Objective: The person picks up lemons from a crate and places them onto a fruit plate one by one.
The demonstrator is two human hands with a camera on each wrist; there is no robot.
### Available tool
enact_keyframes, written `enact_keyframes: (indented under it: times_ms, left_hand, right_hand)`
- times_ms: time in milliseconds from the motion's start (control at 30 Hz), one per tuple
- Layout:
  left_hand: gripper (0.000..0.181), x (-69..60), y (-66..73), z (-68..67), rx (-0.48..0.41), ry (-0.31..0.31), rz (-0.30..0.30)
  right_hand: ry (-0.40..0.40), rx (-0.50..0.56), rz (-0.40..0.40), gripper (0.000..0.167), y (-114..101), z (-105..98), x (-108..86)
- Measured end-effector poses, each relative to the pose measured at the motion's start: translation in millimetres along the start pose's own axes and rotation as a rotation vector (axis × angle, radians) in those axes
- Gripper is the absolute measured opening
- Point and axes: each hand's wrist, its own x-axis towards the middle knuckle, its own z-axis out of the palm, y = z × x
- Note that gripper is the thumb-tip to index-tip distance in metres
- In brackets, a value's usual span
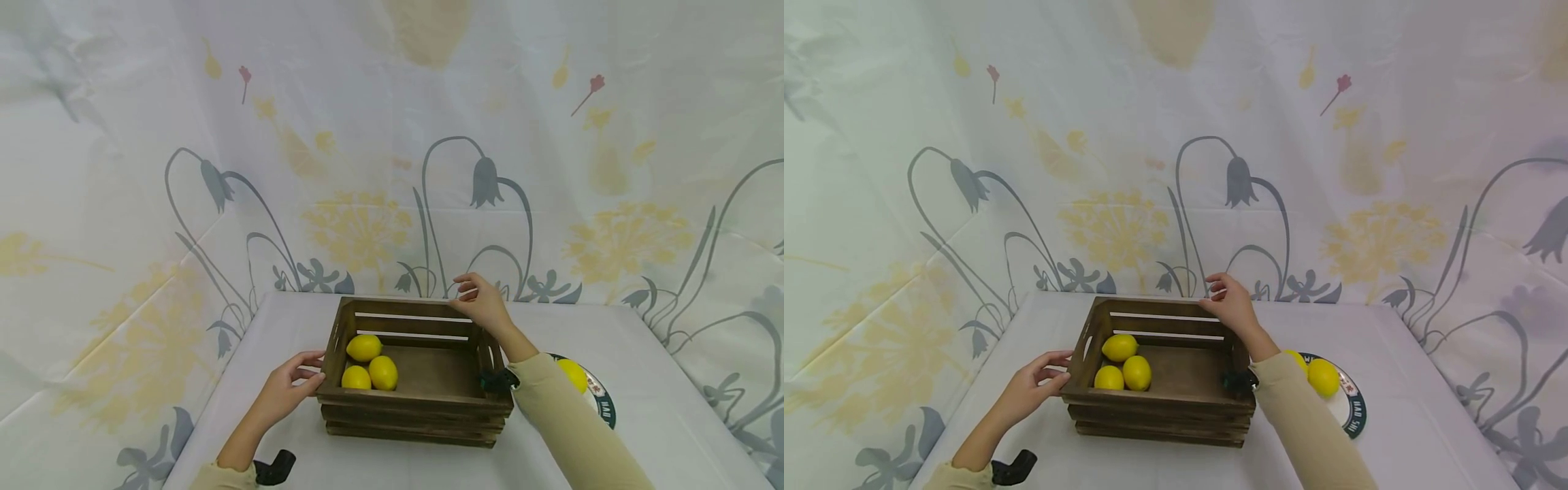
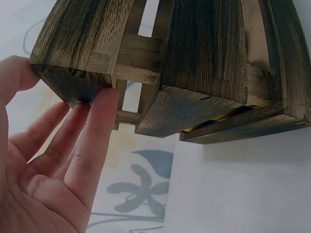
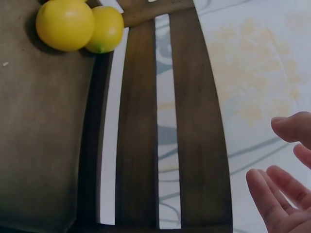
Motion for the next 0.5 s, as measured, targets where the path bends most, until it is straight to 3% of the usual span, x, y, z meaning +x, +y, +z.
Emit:
enact_keyframes:
  times_ms: [233, 500]
  left_hand:
    - [0.042, -0.4, 0.3, 0.0, 0.007, 0.003, -0.002]
    - [0.041, 0.5, -1.4, 0.0, 0.016, 0.007, -0.006]
  right_hand:
    - [-0.054, 0.015, -0.037, 0.045, -1.6, 12.0, 2.2]
    - [-0.185, 0.028, -0.075, 0.043, -2.3, 23.8, 6.1]
